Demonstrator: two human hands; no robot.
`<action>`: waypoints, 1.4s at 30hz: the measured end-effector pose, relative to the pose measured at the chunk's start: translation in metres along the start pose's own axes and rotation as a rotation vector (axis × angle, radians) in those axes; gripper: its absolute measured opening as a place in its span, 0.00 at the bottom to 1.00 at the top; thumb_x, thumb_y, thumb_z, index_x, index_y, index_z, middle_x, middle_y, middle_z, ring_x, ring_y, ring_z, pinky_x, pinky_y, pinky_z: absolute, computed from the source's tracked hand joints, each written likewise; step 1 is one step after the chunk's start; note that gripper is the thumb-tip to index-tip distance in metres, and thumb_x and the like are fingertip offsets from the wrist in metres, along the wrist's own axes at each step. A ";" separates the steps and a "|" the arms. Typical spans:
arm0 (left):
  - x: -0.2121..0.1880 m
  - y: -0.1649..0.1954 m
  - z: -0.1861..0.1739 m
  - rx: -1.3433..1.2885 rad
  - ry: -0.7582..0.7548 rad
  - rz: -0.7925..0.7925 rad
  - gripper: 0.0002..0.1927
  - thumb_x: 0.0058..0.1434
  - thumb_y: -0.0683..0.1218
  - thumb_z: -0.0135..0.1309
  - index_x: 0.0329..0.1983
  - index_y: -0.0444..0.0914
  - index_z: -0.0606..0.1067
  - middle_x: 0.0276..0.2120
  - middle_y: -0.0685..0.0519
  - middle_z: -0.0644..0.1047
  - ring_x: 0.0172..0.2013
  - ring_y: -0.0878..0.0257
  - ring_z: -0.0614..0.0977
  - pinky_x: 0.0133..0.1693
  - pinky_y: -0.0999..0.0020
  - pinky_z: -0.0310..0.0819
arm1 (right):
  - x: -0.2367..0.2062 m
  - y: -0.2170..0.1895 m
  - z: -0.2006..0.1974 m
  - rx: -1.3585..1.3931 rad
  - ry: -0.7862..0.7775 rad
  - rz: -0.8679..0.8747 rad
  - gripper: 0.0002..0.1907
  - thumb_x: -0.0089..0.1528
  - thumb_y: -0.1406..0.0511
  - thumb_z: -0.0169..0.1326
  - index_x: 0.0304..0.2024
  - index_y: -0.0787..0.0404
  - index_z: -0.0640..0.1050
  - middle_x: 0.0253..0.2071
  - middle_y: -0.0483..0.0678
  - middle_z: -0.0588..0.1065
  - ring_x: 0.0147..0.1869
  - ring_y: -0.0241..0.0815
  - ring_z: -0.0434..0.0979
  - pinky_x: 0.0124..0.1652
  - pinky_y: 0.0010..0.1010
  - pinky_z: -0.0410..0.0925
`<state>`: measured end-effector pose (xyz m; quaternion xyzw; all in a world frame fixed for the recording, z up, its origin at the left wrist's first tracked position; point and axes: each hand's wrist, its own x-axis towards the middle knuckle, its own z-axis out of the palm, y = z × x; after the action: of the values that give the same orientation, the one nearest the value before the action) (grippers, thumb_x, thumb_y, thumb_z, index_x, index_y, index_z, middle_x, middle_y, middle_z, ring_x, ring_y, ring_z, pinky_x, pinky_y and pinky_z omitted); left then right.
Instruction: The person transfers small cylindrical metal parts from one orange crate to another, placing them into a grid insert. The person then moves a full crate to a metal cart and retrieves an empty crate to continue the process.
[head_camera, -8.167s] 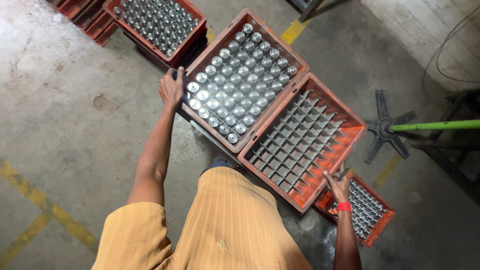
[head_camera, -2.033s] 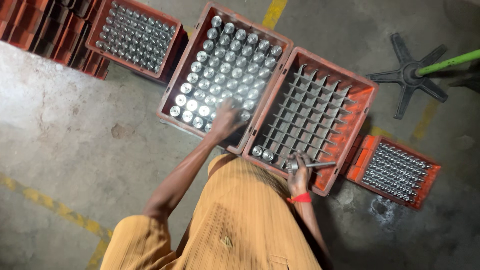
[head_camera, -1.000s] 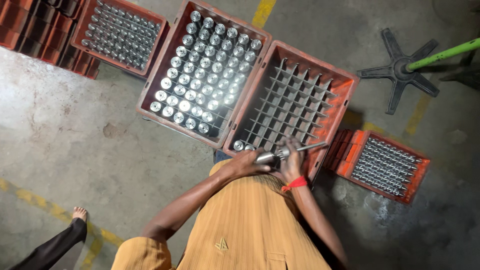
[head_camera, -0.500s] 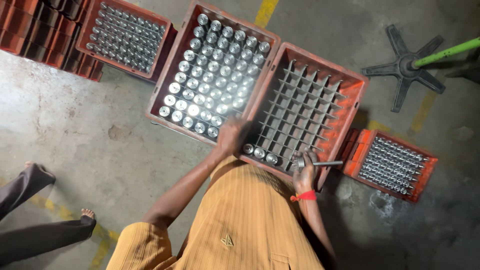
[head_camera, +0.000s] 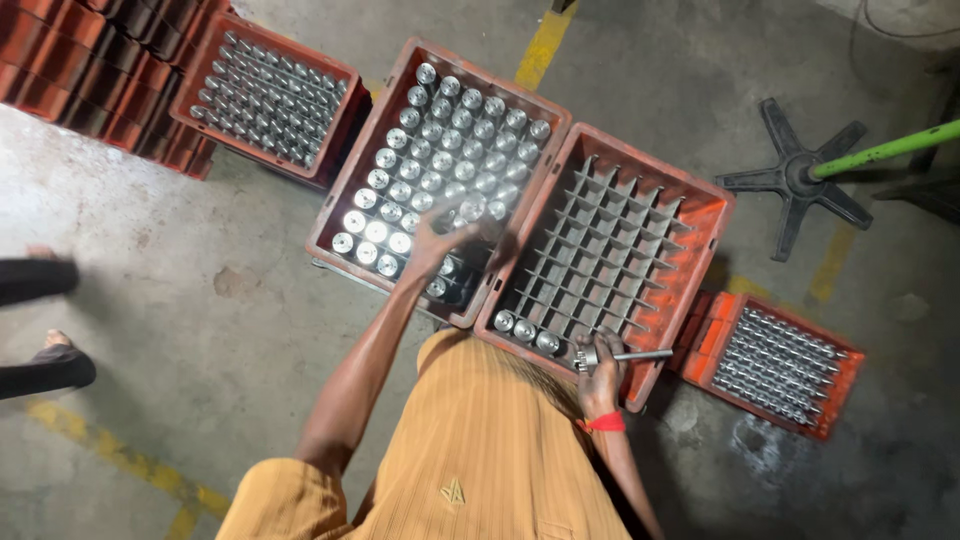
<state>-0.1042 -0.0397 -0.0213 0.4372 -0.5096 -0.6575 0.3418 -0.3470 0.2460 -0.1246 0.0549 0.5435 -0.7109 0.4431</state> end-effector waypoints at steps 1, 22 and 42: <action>-0.005 0.002 0.003 -0.209 -0.112 0.008 0.33 0.48 0.59 0.67 0.55 0.41 0.78 0.51 0.45 0.79 0.49 0.56 0.82 0.54 0.55 0.77 | 0.001 0.000 0.004 0.010 -0.016 0.014 0.10 0.67 0.72 0.49 0.51 0.61 0.74 0.37 0.49 0.76 0.42 0.43 0.79 0.46 0.37 0.75; -0.113 -0.062 0.151 0.523 -0.645 -0.096 0.26 0.48 0.52 0.66 0.45 0.31 0.77 0.36 0.38 0.83 0.37 0.45 0.87 0.41 0.54 0.79 | 0.000 -0.030 0.046 -0.206 -0.353 -0.025 0.09 0.68 0.71 0.51 0.51 0.63 0.74 0.33 0.49 0.75 0.38 0.40 0.79 0.40 0.32 0.73; -0.058 -0.030 0.058 0.966 -0.102 0.386 0.17 0.55 0.40 0.62 0.49 0.42 0.80 0.38 0.43 0.79 0.42 0.41 0.78 0.43 0.51 0.72 | 0.018 -0.030 -0.023 0.165 0.053 0.053 0.05 0.68 0.71 0.50 0.45 0.58 0.75 0.31 0.47 0.75 0.39 0.44 0.79 0.40 0.35 0.73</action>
<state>-0.1359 0.0410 -0.0314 0.4106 -0.8421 -0.2929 0.1910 -0.3879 0.2550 -0.1223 0.1244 0.4929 -0.7395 0.4413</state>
